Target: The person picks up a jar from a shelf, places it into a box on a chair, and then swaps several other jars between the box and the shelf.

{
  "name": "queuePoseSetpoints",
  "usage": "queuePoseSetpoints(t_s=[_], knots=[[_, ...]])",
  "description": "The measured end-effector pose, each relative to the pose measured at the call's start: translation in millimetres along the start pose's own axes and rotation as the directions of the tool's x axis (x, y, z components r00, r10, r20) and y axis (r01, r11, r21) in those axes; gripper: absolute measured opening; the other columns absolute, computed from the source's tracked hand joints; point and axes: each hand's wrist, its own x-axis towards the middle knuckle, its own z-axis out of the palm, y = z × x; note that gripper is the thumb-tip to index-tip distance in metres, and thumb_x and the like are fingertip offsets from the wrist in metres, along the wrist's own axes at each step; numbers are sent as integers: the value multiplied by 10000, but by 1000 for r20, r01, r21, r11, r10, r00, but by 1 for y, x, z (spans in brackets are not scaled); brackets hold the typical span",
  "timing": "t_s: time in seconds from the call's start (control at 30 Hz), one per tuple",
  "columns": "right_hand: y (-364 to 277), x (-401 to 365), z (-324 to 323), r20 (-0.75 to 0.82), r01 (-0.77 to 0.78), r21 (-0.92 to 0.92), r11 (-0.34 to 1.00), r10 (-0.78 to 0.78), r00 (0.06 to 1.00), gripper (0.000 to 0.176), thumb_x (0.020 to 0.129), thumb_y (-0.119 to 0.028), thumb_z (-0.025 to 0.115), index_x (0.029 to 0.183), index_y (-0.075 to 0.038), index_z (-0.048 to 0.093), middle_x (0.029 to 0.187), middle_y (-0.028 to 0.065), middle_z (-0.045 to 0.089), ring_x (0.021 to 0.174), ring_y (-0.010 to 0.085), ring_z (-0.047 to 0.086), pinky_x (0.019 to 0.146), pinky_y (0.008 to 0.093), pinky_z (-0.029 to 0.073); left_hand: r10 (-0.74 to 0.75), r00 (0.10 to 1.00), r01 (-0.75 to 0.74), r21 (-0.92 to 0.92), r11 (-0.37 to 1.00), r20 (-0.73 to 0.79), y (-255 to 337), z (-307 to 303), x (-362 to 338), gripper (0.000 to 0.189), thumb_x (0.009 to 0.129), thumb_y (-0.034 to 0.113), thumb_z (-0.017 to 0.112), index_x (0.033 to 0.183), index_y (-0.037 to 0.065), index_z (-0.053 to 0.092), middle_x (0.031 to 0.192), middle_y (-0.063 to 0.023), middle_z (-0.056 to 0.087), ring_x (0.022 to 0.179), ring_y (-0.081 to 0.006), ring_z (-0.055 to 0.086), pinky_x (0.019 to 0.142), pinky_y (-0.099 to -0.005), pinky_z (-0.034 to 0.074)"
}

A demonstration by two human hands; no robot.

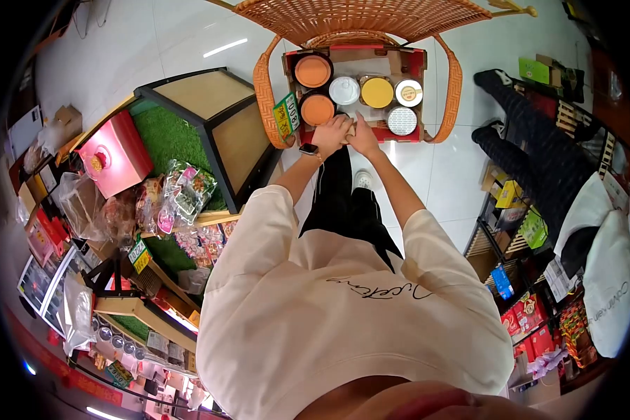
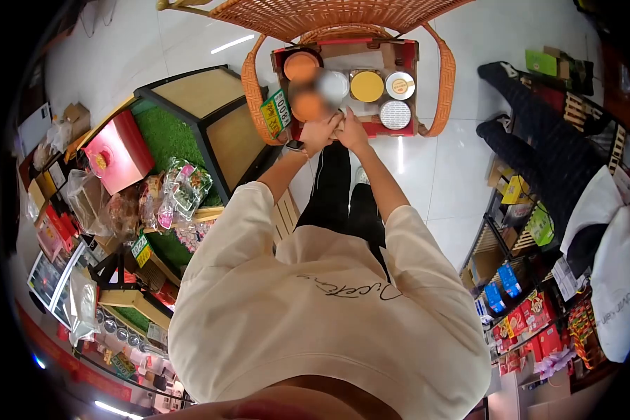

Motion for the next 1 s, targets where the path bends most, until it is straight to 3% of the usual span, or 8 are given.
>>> queuePoseSetpoints(t_s=[0.13,0.2,0.37,0.5,0.63,0.77,0.87,1.0], knots=[[15,11,6,53,146,314,938,-171,984,760,692,24,542,1389,-79,259,1178,193,532,1086,292,535,895,353,440,-43,998,50,-158,986,48,-8,4,1,655,569,145,740,1174,127,488,1180,-62,536,1044,-251,554,877,-355,450],[18,11,0,88,34,451,892,-82,993,758,677,102,439,1390,-90,268,1182,180,532,1108,264,522,909,335,433,-117,993,119,-218,969,19,-4,-4,-3,655,558,162,748,1163,124,500,1132,-68,567,1033,-253,562,898,-359,436],[-21,-24,-60,28,286,117,951,-291,956,781,644,35,553,1374,-96,309,1237,166,484,1199,335,426,986,378,358,-267,957,200,-403,893,-117,6,-59,-2,656,553,247,763,1146,94,527,1015,-107,629,971,-257,595,923,-369,420],[-94,-72,-99,-19,479,-57,876,-481,876,735,624,-102,684,1296,-66,390,1233,168,482,1252,368,367,1022,429,324,-451,892,382,-584,716,30,37,-160,-12,711,523,307,795,1139,57,543,1002,-155,634,935,-299,614,801,-362,494],[-165,-98,-132,-91,563,-43,825,-565,820,786,575,-152,788,1258,-71,409,1282,175,446,1220,347,415,994,401,364,-406,911,240,-707,665,-72,63,-245,-30,682,558,201,802,1163,39,533,989,-89,645,945,-166,620,828,-297,481],[-247,-129,-152,-95,626,79,776,-619,780,817,534,-248,821,1239,-82,443,1155,154,559,1057,330,553,894,384,443,-359,919,159,-677,719,-165,104,-326,-55,662,579,170,785,1170,23,525,1035,-86,626,923,-152,613,830,-288,479],[-274,-148,-154,-92,684,170,710,-679,728,859,542,-246,816,1279,-99,399,1160,165,558,1057,334,554,873,379,457,-432,875,153,-725,672,-216,127,-352,-81,654,599,148,772,1186,16,514,1029,-83,620,900,-163,608,825,-298,481],[-296,-192,-163,37,639,301,708,-678,734,955,571,-229,811,1346,-109,266,1168,179,533,1071,308,554,900,367,449,-493,834,74,-836,544,-248,172,-378,-123,719,665,143,765,1284,16,422,1118,-106,567,1046,-183,536,920,-301,419]])
